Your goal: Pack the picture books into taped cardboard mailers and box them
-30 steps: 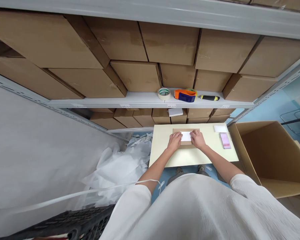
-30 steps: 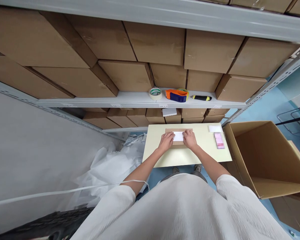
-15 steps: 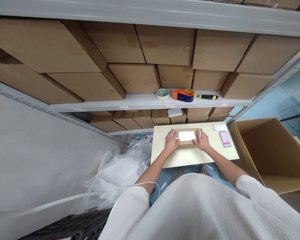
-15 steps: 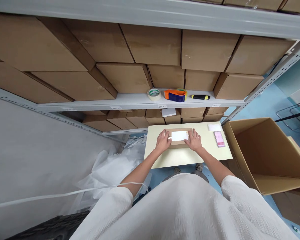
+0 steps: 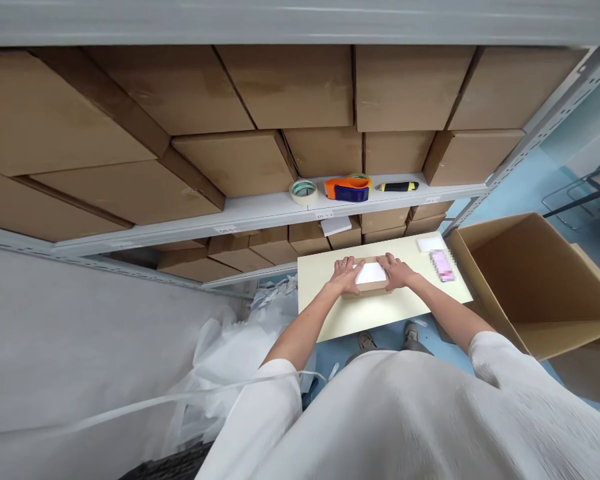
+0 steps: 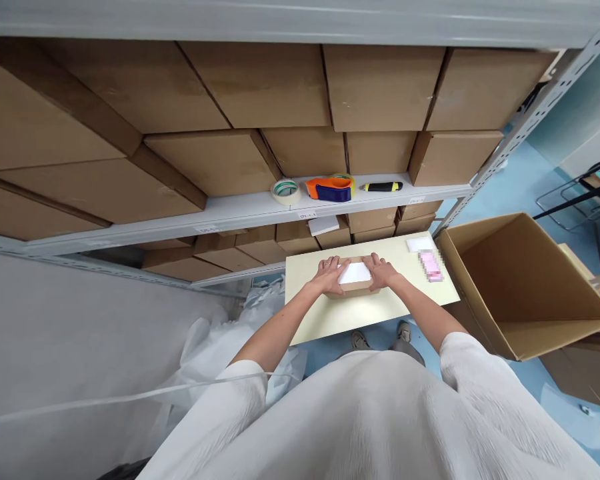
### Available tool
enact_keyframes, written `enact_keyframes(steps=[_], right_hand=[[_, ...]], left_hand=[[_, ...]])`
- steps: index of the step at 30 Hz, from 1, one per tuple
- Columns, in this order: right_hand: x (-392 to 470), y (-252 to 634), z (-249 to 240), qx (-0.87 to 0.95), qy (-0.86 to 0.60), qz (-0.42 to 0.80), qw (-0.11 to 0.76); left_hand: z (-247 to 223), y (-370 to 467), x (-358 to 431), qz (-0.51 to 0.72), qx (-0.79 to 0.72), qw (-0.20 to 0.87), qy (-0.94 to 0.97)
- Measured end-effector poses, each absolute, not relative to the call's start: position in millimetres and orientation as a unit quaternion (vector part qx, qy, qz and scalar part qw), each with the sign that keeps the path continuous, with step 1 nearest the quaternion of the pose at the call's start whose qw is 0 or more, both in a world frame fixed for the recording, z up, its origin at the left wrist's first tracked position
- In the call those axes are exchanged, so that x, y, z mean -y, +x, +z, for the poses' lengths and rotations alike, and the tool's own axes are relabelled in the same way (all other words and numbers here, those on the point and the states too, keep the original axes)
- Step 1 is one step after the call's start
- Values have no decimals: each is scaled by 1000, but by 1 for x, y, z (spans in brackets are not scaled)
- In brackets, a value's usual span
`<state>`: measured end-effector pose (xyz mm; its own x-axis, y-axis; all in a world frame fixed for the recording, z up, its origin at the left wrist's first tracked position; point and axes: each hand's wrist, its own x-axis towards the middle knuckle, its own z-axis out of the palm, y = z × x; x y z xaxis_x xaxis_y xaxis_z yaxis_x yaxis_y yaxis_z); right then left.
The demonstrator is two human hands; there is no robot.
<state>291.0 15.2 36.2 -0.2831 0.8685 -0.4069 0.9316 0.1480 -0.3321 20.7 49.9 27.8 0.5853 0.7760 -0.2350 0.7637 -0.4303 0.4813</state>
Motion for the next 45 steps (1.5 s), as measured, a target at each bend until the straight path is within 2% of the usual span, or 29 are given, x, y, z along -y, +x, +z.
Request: enact_keyframes(steps=[6,11,15,20,26,35,45], right_hand=[[10,323,39,-742,613,-270,42],[29,388,56,-717,647,-257,-9],[55,460,89,-705,681,-196,-32],[104,557,136,-674,728,-124,-2],[171,663,165,-615,786,-61,-3],[242,749,138,-522,851,-48,-30],[235,783,83,-426,897,-117,-26]], left_hand=[[55,49,-41,12,-410,258,875],[84,114,-44,38,-365,249,896],[113,191,-41,43,-314,208,925],[149,309,-25,6,-253,121,960],[169,445,4,15,-187,57,981],[153,581,30,-10,-81,49,995],[85,665,-7,-67,17,68,995]])
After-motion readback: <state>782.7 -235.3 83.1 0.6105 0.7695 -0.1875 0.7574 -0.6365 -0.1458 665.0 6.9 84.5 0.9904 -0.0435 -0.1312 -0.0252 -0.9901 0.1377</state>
